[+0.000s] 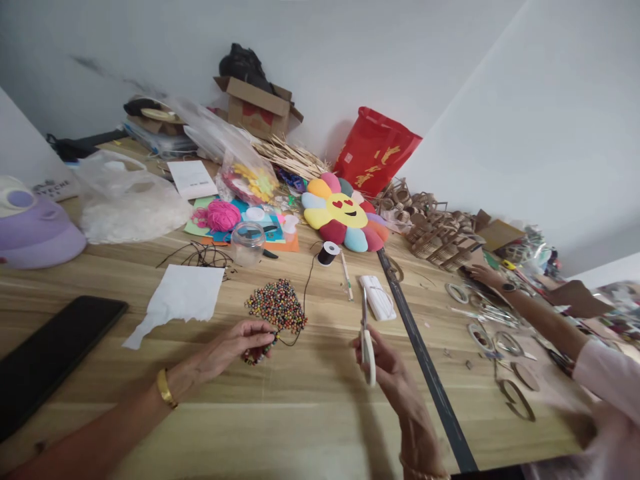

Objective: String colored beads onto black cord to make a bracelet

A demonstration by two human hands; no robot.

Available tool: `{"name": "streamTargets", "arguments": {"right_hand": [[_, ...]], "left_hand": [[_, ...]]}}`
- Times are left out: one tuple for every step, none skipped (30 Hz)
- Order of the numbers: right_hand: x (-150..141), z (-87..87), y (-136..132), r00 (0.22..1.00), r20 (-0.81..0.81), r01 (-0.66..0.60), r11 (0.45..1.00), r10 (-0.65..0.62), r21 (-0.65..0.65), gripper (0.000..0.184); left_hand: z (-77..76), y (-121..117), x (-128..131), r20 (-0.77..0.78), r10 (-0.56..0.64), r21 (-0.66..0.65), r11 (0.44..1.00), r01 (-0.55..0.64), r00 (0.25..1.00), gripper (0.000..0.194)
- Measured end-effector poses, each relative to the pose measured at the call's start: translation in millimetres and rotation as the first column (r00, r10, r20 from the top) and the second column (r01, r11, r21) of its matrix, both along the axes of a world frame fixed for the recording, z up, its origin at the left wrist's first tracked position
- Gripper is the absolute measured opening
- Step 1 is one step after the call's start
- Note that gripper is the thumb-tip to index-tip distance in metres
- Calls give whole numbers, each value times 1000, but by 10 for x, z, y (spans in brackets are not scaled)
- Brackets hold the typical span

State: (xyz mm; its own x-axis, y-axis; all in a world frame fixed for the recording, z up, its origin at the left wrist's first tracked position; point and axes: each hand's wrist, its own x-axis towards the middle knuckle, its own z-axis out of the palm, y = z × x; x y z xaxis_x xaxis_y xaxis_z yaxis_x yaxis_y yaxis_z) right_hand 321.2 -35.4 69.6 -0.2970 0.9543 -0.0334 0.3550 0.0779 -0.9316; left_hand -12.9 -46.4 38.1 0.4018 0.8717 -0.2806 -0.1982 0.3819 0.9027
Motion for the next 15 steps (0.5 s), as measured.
{"name": "streamTargets", "arguments": {"right_hand": [[-111, -12, 49, 998, -29, -50, 999, 50, 3, 78], [-228, -33, 101, 995, -32, -97, 995, 97, 5, 79], [-349, -62, 154, 990, -28, -138, 990, 139, 16, 80], [-473, -94, 204, 986, -38, -162, 985, 164, 55, 83], [-595, -128, 247, 982, -52, -174, 981, 179, 90, 85], [-712, -162, 281, 980, -59, -180, 977, 187, 118, 85], [-818, -195, 303, 979, -52, -187, 972, 196, 144, 85], [-909, -225, 313, 979, -40, -189, 966, 199, 177, 86], [-980, -254, 312, 980, -26, -187, 960, 196, 210, 85], [-1031, -281, 300, 982, -13, -179, 953, 188, 245, 82], [-1061, -306, 280, 981, 5, -187, 947, 192, 263, 78], [-1073, -329, 255, 981, 25, -193, 941, 193, 278, 72], [-1071, -349, 227, 980, 49, -198, 936, 192, 293, 66], [-1060, -365, 199, 979, 73, -205, 929, 192, 309, 61], [-1047, -377, 175, 976, 97, -214, 920, 192, 329, 56]], "left_hand": [[-2, 1, 1, -4, 2, -7, 1000, -2, 1000, 35], [-5, 3, 3, -4, 6, -17, 1000, -6, 1000, 35], [-10, 4, 6, 0, 10, -27, 1000, -10, 1000, 36], [-17, 7, 9, 6, 16, -33, 999, -16, 1000, 36], [-27, 10, 12, 13, 23, -34, 999, -22, 1000, 36], [-39, 14, 15, 15, 31, -32, 999, -31, 999, 36], [-53, 18, 17, 15, 43, -26, 999, -43, 999, 35], [-66, 22, 19, 15, 56, -18, 998, -56, 998, 35], [-77, 26, 20, 17, 67, -11, 998, -67, 998, 35], [-86, 29, 22, 19, 81, -10, 997, -80, 997, 35], [-92, 32, 23, 19, 95, -15, 995, -94, 995, 35], [-93, 35, 25, 16, 111, -26, 994, -110, 994, 35], [-91, 37, 27, 13, 125, -36, 992, -125, 992, 36], [-86, 40, 31, 10, 142, -45, 989, -141, 990, 37], [-80, 44, 35, 8, 160, -52, 986, -159, 987, 37]]}}
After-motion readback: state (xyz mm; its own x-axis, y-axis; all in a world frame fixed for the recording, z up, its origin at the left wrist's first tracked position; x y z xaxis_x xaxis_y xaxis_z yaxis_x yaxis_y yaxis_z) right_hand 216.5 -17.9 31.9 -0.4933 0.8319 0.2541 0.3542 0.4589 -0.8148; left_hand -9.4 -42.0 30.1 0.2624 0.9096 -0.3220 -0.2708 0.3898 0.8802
